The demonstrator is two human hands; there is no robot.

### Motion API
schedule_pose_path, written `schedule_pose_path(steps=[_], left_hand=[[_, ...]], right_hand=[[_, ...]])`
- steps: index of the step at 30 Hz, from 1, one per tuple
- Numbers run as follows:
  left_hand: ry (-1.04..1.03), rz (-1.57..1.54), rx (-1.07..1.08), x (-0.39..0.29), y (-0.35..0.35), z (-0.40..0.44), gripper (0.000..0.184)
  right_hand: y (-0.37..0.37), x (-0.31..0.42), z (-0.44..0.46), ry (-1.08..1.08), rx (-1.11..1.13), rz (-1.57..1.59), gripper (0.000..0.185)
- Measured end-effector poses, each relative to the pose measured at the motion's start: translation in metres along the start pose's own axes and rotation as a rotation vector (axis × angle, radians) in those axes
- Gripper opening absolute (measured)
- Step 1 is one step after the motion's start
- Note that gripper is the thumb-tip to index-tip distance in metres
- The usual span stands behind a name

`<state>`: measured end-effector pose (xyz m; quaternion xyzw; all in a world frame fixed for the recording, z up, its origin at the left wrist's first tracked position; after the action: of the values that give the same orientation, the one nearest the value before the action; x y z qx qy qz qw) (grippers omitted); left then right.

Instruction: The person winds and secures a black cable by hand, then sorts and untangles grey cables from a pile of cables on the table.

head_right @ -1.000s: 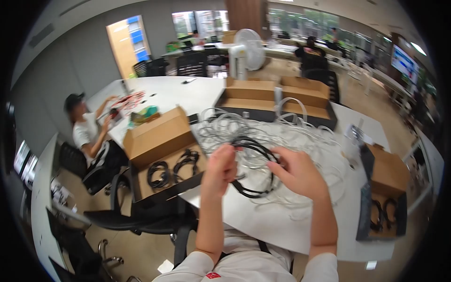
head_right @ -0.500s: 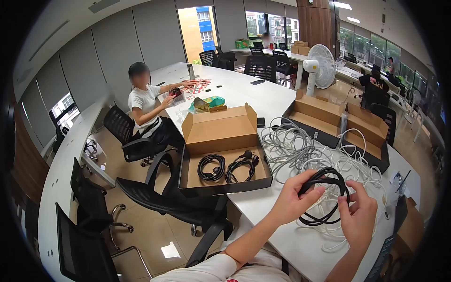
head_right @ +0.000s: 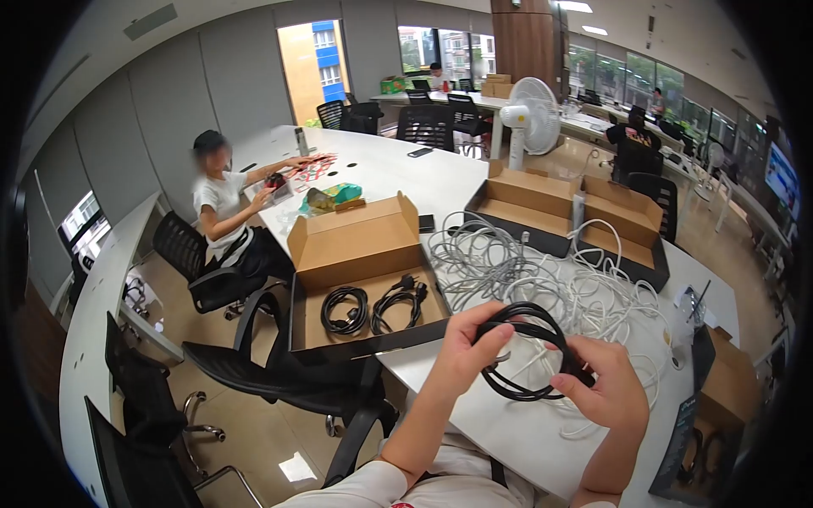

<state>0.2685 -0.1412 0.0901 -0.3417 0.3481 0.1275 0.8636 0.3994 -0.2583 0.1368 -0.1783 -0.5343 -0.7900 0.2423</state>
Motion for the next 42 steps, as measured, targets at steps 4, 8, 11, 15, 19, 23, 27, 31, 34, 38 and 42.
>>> schedule_pose_path(steps=[4, 8, 11, 15, 19, 23, 27, 31, 34, 38, 42], left_hand=[[0.078, -0.065, 0.007, -0.001, 0.002, -0.003, 0.025], [0.113, -0.089, 0.036, 0.001, 0.000, -0.003, 0.027], [0.102, -0.085, 0.022, 0.000, -0.006, -0.002, 0.029], [0.099, -0.115, 0.006, 0.006, -0.008, -0.001, 0.030], [0.095, -0.139, -0.001, 0.009, -0.010, 0.003, 0.028], [0.109, -0.121, 0.009, 0.017, -0.013, 0.007, 0.019], [0.131, -0.074, -0.015, 0.018, -0.013, 0.006, 0.017], [0.111, 0.041, 0.012, 0.011, -0.010, 0.005, 0.017], [0.096, 0.021, 0.067, 0.005, -0.015, 0.004, 0.019], [0.097, 0.149, 0.136, 0.006, -0.014, 0.003, 0.019], [0.175, 0.221, 0.265, -0.003, -0.023, -0.004, 0.020]], right_hand=[[0.007, -0.008, -0.005, 0.047, 0.026, 0.129, 0.032], [0.010, -0.002, -0.008, 0.083, 0.116, 0.141, 0.028], [0.011, 0.002, -0.009, 0.051, 0.163, 0.212, 0.026], [0.013, -0.004, -0.011, 0.044, 0.128, 0.175, 0.027], [0.016, -0.007, -0.013, 0.012, 0.094, 0.063, 0.027], [0.016, -0.008, -0.013, 0.000, 0.130, -0.067, 0.029], [0.015, -0.008, -0.013, -0.009, 0.132, -0.137, 0.030], [0.014, -0.005, -0.010, -0.035, 0.113, -0.226, 0.029], [0.012, -0.008, -0.008, -0.037, 0.088, -0.216, 0.028], [0.008, -0.017, -0.006, 0.038, 0.134, -0.264, 0.025], [0.004, -0.009, -0.007, 0.124, 0.228, -0.173, 0.028]])
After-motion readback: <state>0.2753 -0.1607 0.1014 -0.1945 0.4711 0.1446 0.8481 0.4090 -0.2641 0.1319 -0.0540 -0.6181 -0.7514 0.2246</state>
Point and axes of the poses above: each hand's wrist, its own z-axis towards the middle knuckle, its own y-axis out of the back of the hand, x = y × z, the point moved 6 cm from there along z, towards the middle knuckle, and after that the axes turned 12 degrees about -z, right-handed, at the moved point
